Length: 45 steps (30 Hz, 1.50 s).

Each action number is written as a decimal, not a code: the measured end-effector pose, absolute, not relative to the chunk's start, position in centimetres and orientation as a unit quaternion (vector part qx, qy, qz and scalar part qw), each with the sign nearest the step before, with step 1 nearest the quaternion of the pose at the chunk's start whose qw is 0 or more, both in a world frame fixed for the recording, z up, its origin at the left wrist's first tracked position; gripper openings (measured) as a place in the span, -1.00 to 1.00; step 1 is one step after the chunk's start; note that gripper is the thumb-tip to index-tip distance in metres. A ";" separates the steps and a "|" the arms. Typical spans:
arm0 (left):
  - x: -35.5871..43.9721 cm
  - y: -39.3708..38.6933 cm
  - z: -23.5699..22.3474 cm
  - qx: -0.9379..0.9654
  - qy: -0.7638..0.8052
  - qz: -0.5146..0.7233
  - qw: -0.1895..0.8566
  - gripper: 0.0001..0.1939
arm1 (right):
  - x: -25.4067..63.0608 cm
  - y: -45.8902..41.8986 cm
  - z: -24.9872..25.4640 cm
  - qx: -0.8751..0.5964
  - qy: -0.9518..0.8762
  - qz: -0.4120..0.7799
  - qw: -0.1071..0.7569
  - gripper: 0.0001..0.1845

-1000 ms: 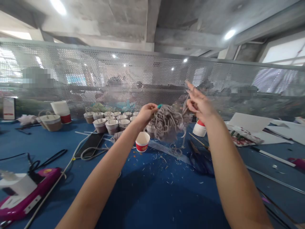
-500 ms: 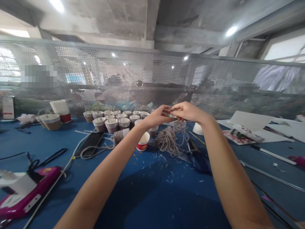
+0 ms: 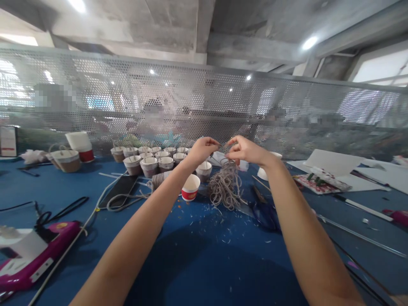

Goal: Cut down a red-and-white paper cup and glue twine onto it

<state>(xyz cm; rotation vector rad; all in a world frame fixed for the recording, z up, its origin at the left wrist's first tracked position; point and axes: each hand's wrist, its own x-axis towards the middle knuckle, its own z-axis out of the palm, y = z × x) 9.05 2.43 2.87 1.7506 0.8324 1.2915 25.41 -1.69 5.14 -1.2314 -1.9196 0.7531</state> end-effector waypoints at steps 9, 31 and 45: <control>9.3 1.1 4.1 0.682 0.231 0.570 0.396 -0.91 | 24.0 1.6 0.8 -0.463 -0.747 0.412 0.241 -0.63; 6.8 -4.3 7.4 0.757 0.255 0.598 0.069 -0.82 | 27.6 6.0 -3.4 -0.557 -0.739 0.139 0.352 -0.48; 5.2 -2.3 7.2 0.771 0.316 0.549 0.067 -0.64 | 28.4 6.2 -3.0 -0.543 -0.702 0.120 0.445 -0.63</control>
